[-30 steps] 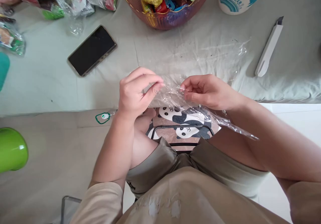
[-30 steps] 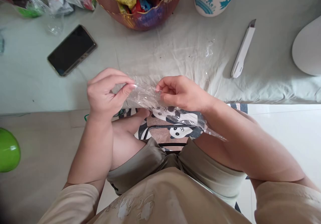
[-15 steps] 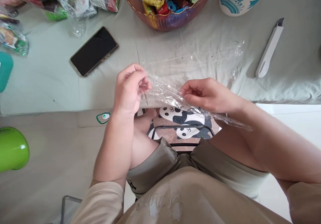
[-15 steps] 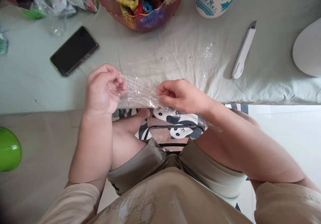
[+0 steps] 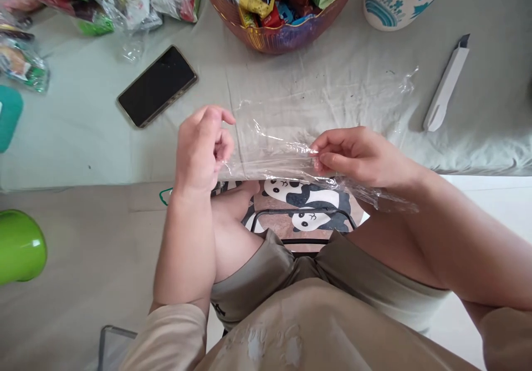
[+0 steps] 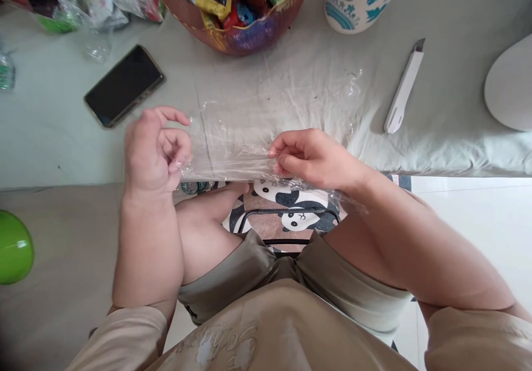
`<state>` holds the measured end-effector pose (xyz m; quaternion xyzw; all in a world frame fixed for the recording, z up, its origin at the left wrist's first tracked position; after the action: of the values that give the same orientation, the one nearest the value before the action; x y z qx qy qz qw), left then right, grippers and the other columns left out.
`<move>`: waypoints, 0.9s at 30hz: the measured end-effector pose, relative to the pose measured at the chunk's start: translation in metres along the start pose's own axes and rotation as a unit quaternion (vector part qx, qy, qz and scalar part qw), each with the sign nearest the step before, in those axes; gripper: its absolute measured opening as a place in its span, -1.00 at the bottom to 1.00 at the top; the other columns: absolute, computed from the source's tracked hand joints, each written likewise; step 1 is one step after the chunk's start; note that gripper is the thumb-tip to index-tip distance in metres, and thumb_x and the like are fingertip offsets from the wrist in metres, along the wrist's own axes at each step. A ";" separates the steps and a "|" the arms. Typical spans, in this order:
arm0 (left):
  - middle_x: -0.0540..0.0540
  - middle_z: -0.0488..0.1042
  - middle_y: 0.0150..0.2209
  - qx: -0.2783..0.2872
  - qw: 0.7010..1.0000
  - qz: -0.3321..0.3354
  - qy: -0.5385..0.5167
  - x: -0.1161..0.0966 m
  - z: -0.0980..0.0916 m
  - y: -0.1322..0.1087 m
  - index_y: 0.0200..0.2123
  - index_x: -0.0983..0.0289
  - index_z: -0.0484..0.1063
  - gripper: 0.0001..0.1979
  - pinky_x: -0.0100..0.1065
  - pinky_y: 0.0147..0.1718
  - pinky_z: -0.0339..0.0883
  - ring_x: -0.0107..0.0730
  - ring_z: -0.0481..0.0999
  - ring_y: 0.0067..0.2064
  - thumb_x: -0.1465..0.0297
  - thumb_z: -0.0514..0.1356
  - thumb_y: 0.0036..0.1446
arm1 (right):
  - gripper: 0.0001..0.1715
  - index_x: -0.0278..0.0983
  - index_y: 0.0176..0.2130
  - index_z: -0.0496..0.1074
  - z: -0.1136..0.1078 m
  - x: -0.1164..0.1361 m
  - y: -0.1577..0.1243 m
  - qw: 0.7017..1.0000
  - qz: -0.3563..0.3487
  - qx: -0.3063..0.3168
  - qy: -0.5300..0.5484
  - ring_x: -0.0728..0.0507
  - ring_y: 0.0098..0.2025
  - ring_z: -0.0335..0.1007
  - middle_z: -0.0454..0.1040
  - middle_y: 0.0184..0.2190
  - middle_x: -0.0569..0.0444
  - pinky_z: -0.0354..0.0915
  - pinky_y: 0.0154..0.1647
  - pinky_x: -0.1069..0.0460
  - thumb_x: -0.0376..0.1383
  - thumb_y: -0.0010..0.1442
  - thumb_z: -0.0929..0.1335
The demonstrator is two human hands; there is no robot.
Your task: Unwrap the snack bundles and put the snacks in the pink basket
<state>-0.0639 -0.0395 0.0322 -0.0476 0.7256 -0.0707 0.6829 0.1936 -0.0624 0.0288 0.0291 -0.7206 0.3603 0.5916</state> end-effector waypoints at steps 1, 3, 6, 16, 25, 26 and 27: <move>-0.11 0.19 -0.76 0.046 0.999 -0.015 0.018 0.001 -0.001 -0.001 -0.38 0.18 0.50 -0.36 -0.29 -0.76 -0.36 -0.59 -0.09 -0.76 -0.32 0.23 0.04 | -0.84 -0.23 -0.26 0.47 0.000 0.000 0.000 1.000 -0.007 0.003 -0.004 -0.06 -0.41 0.48 0.56 -0.48 0.10 0.35 -0.39 0.06 -0.45 0.13 0.36; -0.06 0.26 -0.72 0.139 0.988 -0.033 0.061 0.002 0.001 -0.004 -0.35 0.21 0.58 -0.31 -0.31 -0.73 -0.28 -0.59 -0.04 -0.73 -0.33 0.25 -0.02 | -0.82 -0.23 -0.25 0.47 0.001 0.001 0.001 1.000 -0.024 0.013 -0.014 -0.04 -0.42 0.46 0.56 -0.47 0.11 0.33 -0.41 0.07 -0.46 0.13 0.35; -0.04 0.31 -0.66 0.203 0.970 -0.022 0.133 -0.001 0.005 -0.009 -0.39 0.21 0.62 -0.63 -0.36 -0.65 -0.12 -0.55 0.12 -0.64 0.01 0.43 -0.01 | -0.82 -0.24 -0.24 0.49 0.004 0.001 0.004 0.999 -0.036 0.018 -0.027 -0.03 -0.43 0.44 0.57 -0.48 0.13 0.34 -0.40 0.07 -0.46 0.13 0.37; 0.00 0.27 -0.59 -0.021 0.998 -0.047 -0.037 0.010 -0.012 0.009 -0.61 0.26 0.48 -0.79 -0.48 -0.64 -0.05 -0.57 0.14 -0.57 0.37 0.29 0.03 | -0.41 -0.22 -0.08 0.55 -0.026 -0.015 -0.001 0.971 -0.007 -0.040 0.235 -0.20 -0.03 0.64 0.67 -0.04 -0.10 0.53 0.03 -0.06 0.19 0.18 0.42; -0.02 0.43 -0.51 -0.037 0.996 0.006 -0.084 0.011 0.007 0.015 -0.50 0.22 0.44 -0.62 -0.46 -0.65 0.20 -0.53 0.39 -0.56 0.08 0.41 0.10 | 0.05 -0.12 0.10 0.54 -0.034 -0.015 -0.019 0.980 -0.121 -0.070 0.144 -0.38 0.32 0.45 0.56 0.20 -0.10 0.35 0.36 -0.28 0.50 -0.08 0.41; -0.04 0.40 -0.55 -0.041 0.996 0.009 -0.081 0.010 0.009 0.015 -0.49 0.21 0.43 -0.59 -0.45 -0.71 0.09 -0.56 0.31 -0.63 0.03 0.40 0.11 | 0.07 -0.12 0.14 0.53 -0.035 -0.015 -0.021 0.982 -0.128 -0.067 0.124 -0.38 0.33 0.43 0.55 0.22 -0.10 0.34 0.37 -0.29 0.49 -0.08 0.42; -0.06 0.36 -0.59 -0.046 0.996 0.016 -0.075 0.010 0.011 0.015 -0.48 0.20 0.43 -0.58 -0.44 -0.74 -0.01 -0.59 0.22 -0.67 0.01 0.40 0.13 | 0.08 -0.13 0.17 0.51 -0.035 -0.015 -0.023 0.984 -0.130 -0.065 0.100 -0.39 0.34 0.43 0.54 0.24 -0.11 0.34 0.37 -0.29 0.47 -0.08 0.44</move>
<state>-0.0533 -0.0265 0.0195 -0.0727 0.6756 -0.0226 0.7333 0.2377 -0.0660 0.0285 0.0484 -0.6700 0.2337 0.7029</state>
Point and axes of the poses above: each hand's wrist, its own y-axis towards the middle knuckle, its own z-axis out of the palm, x = y × z, the point moved 3 cm from there along y, towards the middle knuckle
